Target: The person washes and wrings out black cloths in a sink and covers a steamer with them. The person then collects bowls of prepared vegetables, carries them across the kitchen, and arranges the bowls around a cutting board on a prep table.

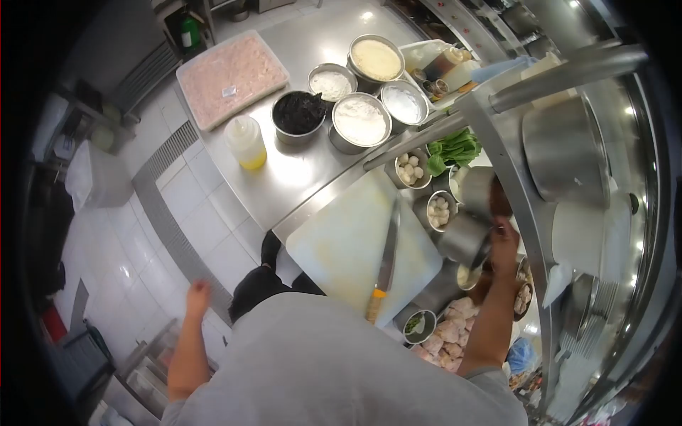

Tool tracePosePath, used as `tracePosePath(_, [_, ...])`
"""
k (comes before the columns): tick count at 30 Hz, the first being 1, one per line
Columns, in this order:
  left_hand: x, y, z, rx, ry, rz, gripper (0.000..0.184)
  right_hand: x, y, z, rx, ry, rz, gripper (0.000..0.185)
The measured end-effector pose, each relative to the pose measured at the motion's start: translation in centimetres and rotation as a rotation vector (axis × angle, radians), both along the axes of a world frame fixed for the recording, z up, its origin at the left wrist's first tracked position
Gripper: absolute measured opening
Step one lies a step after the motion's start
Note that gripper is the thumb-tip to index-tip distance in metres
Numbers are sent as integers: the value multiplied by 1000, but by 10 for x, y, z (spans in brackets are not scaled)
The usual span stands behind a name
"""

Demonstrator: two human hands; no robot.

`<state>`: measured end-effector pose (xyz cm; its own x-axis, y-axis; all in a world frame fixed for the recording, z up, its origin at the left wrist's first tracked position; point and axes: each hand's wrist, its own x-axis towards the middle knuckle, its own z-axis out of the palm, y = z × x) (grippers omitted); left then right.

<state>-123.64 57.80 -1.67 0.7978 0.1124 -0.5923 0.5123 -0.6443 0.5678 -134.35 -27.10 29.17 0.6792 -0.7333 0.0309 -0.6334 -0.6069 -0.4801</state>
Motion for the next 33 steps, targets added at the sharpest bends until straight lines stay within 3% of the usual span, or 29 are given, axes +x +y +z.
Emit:
tracePosePath(1, [-23, 14, -9, 64, 8, 54, 27, -2, -35, -5, 24, 133, -277, 36])
tracePosePath(5, [-111, 40, 3, 191, 131, 93, 29, -14, -223, -45, -515, 162, -161, 37])
tracePosePath(8, [-159, 36, 38, 271, 232, 57, 30, -4, -308, -65, -622, 241, -160, 38])
tracePosePath(11, [-205, 44, 40, 333, 258, 61, 31, 16, -357, -90, -671, 283, -114, 39])
tracePosePath(15, [-215, 25, 74, 280, 233, 27, 31, 39, -415, -141, -810, 268, 27, 41])
tracePosePath(16, [-209, 18, 83, 283, 226, 57, 31, 42, -423, -153, -846, 239, 58, 41])
tracePosePath(19, [-195, 7, 91, 309, 183, 75, 30, 71, -292, -108, -504, 203, -41, 44])
tracePosePath(22, [-179, 0, 97, 320, 91, -9, 29, 78, -291, -122, -274, 204, -41, 45])
tracePosePath(25, [-148, -34, 124, 359, 45, -47, 29, 71, -322, -157, -343, 296, -46, 48])
tracePosePath(27, [-129, -42, 130, 376, 206, -9, 32, 64, -338, -175, -329, 252, -43, 50])
tracePosePath(29, [-126, -30, 117, 373, 170, -76, 33, 50, -359, -193, -523, 6, -20, 47])
tracePosePath(30, [-125, -22, 105, 365, 142, -135, 34, 39, -386, -211, -572, 506, -236, 46])
tracePosePath(33, [-124, 4, 67, 375, 125, -232, 41, 7, -268, -145, -592, 213, 199, 46])
